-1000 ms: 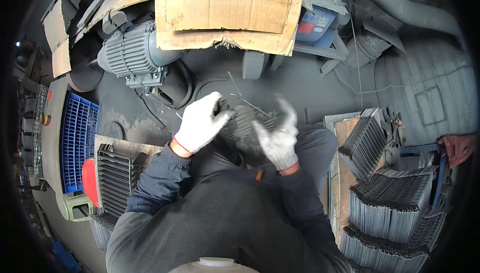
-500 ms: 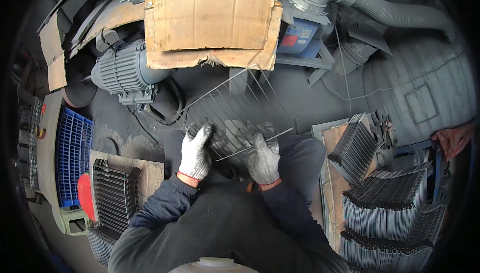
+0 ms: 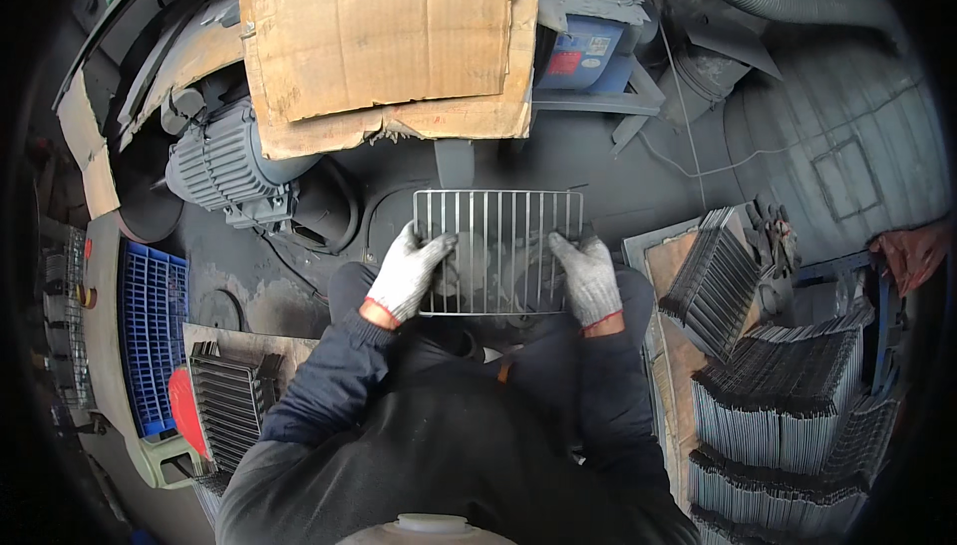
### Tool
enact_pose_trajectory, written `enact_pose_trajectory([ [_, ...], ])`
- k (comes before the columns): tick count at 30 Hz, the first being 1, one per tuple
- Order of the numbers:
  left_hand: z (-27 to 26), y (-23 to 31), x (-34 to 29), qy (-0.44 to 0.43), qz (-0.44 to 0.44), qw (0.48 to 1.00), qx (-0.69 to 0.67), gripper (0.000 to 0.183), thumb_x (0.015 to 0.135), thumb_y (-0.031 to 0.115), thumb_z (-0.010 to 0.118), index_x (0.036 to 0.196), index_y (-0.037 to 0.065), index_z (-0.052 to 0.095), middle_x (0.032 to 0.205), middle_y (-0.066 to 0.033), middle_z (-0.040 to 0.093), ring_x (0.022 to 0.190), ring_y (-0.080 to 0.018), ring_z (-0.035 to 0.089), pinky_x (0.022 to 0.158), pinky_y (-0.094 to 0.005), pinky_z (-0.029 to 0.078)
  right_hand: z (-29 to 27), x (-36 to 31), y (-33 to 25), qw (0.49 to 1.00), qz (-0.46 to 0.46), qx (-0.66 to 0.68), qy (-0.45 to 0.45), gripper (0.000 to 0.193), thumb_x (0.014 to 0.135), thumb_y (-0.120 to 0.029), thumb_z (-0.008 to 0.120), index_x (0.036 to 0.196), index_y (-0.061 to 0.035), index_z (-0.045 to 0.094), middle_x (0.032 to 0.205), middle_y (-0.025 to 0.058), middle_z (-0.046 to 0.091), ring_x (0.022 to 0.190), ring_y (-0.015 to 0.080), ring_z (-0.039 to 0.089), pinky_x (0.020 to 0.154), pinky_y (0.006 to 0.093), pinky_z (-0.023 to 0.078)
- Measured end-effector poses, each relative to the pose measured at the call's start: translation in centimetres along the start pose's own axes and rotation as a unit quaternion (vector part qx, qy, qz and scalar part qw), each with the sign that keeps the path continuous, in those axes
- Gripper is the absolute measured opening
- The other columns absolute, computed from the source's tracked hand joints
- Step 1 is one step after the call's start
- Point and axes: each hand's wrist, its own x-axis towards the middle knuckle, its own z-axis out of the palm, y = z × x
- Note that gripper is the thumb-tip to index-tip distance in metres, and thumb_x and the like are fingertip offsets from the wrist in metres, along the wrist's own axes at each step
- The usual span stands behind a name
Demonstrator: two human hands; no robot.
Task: Inspecting and sorting metal wire racks on the floor of a fabrication facility.
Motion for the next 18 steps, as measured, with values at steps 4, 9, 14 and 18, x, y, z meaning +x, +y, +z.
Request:
enact_pose_trajectory([
  [4, 0.9, -1.5, 3.2, 0.002, -0.027, 0.999, 0.023, 0.026, 0.103, 0.01, 0.072, 0.124, 0.002, 0.059, 0.1, -0.0081, 0.071, 0.072, -0.0171, 0.071, 0.057, -0.0337, 0.061, -1.1, 1.5, -0.7, 0.999, 0.002, -0.028, 0.02, 0.021, 0.104, -0.012, 0.073, 0.119, 0.0012, 0.074, 0.107, 0.0079, 0.078, 0.091, 0.0159, 0.073, 0.08, 0.031, 0.059],
  [9, -3.8, -0.6, 1.6, 0.049, -0.024, 0.999, 0.001, 0.029, 0.104, 0.014, 0.071, 0.127, 0.0, 0.06, 0.101, -0.0088, 0.071, 0.071, -0.016, 0.07, 0.058, -0.0314, 0.06, 3.7, 2.8, -0.4, 0.993, 0.022, -0.112, -0.009, 0.02, 0.103, -0.015, 0.075, 0.11, 0.0034, 0.075, 0.101, 0.0067, 0.078, 0.084, 0.0153, 0.07, 0.078, 0.0327, 0.057],
  [14, -9.1, 0.2, -0.8, 0.099, -0.046, 0.993, -0.042, 0.029, 0.104, 0.018, 0.072, 0.124, 0.0, 0.061, 0.094, -0.0079, 0.071, 0.068, -0.0131, 0.066, 0.055, -0.0291, 0.057, 8.6, 4.3, 4.5, 0.991, -0.012, -0.102, -0.08, 0.02, 0.102, -0.016, 0.076, 0.109, 0.0021, 0.075, 0.096, 0.0057, 0.077, 0.078, 0.0124, 0.064, 0.071, 0.034, 0.054],
  [18, -4.0, -0.2, 2.1, 0.051, -0.008, 0.998, 0.023, 0.03, 0.104, 0.017, 0.073, 0.125, 0.0, 0.059, 0.093, -0.0082, 0.071, 0.066, -0.0156, 0.068, 0.055, -0.032, 0.058, 4.4, 2.3, 0.5, 0.999, 0.023, -0.021, -0.012, 0.017, 0.104, -0.008, 0.071, 0.117, 0.0004, 0.075, 0.104, 0.0071, 0.078, 0.086, 0.015, 0.072, 0.079, 0.0298, 0.059],
])
